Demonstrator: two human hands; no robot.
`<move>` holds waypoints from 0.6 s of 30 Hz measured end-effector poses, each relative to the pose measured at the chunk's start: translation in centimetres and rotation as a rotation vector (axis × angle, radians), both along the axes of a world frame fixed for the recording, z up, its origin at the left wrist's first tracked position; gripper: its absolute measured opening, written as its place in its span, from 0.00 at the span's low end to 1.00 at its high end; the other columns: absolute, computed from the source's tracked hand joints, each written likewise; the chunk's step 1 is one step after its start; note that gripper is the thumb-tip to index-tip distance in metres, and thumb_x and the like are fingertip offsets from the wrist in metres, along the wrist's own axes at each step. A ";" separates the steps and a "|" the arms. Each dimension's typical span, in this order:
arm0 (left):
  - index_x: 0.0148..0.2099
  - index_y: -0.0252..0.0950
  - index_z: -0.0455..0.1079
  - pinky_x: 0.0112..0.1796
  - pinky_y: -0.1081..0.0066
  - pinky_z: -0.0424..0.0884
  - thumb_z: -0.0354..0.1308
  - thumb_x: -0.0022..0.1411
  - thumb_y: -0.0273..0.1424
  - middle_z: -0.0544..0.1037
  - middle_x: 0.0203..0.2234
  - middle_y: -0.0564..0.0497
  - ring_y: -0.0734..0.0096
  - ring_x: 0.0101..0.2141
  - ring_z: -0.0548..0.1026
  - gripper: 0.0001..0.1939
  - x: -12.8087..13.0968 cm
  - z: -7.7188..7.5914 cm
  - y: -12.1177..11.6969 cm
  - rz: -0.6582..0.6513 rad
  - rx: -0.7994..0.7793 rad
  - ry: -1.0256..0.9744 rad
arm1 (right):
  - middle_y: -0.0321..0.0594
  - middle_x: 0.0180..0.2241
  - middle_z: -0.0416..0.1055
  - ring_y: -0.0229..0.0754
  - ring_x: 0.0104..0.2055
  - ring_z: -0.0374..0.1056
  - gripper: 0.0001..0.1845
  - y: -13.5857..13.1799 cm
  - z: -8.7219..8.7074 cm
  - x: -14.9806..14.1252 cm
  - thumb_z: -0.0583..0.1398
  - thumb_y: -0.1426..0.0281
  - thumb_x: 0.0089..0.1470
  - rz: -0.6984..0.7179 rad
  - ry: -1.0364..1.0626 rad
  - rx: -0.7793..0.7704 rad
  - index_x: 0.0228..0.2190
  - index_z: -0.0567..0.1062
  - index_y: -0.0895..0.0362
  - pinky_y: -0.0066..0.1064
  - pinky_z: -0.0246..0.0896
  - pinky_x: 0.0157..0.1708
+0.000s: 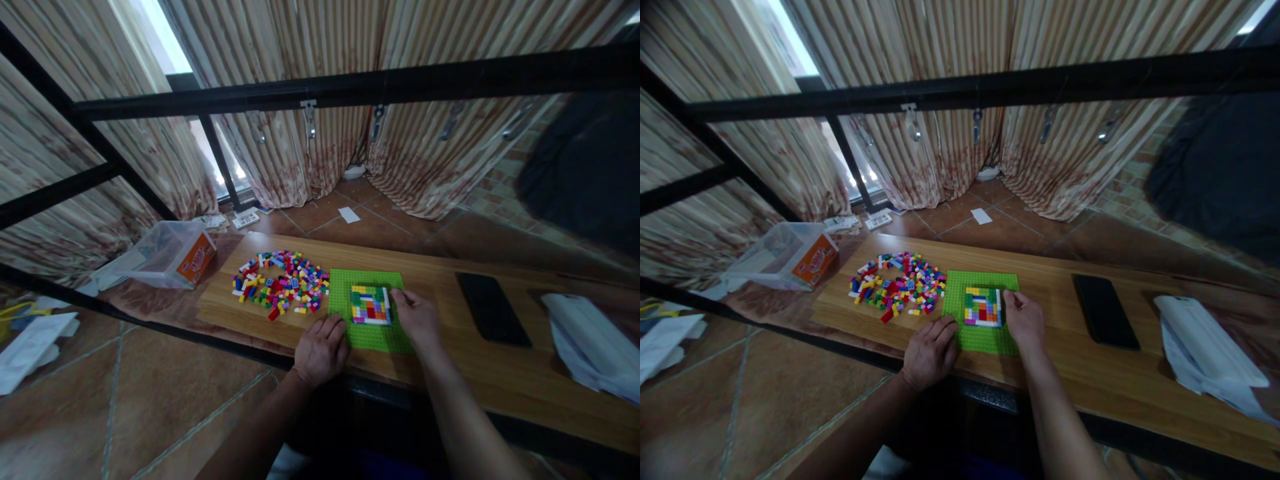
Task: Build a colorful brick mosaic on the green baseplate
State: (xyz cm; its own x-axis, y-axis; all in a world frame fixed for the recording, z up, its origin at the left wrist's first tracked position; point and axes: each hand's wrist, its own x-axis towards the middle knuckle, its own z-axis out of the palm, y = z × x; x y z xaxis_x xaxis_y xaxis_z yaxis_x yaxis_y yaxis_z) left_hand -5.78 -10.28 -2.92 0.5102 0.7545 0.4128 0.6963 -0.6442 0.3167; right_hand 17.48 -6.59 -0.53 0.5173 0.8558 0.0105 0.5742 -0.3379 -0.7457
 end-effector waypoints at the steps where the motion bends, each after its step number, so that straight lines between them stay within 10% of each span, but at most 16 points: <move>1: 0.52 0.35 0.70 0.47 0.58 0.74 0.52 0.64 0.31 0.76 0.51 0.43 0.59 0.46 0.75 0.16 0.0 0.0 0.0 0.000 0.000 0.002 | 0.47 0.29 0.79 0.47 0.31 0.73 0.28 0.2 0.0 0.1 0.53 0.51 0.54 0.002 0.000 0.001 0.34 0.82 0.60 0.33 0.60 0.30; 18: 0.52 0.35 0.71 0.45 0.59 0.75 0.51 0.65 0.32 0.75 0.52 0.44 0.59 0.44 0.75 0.16 0.1 -0.2 -0.1 0.019 -0.003 0.017 | 0.45 0.25 0.77 0.45 0.27 0.70 0.26 0.7 -0.4 -0.9 0.54 0.50 0.54 0.002 -0.103 -0.005 0.31 0.81 0.57 0.32 0.56 0.26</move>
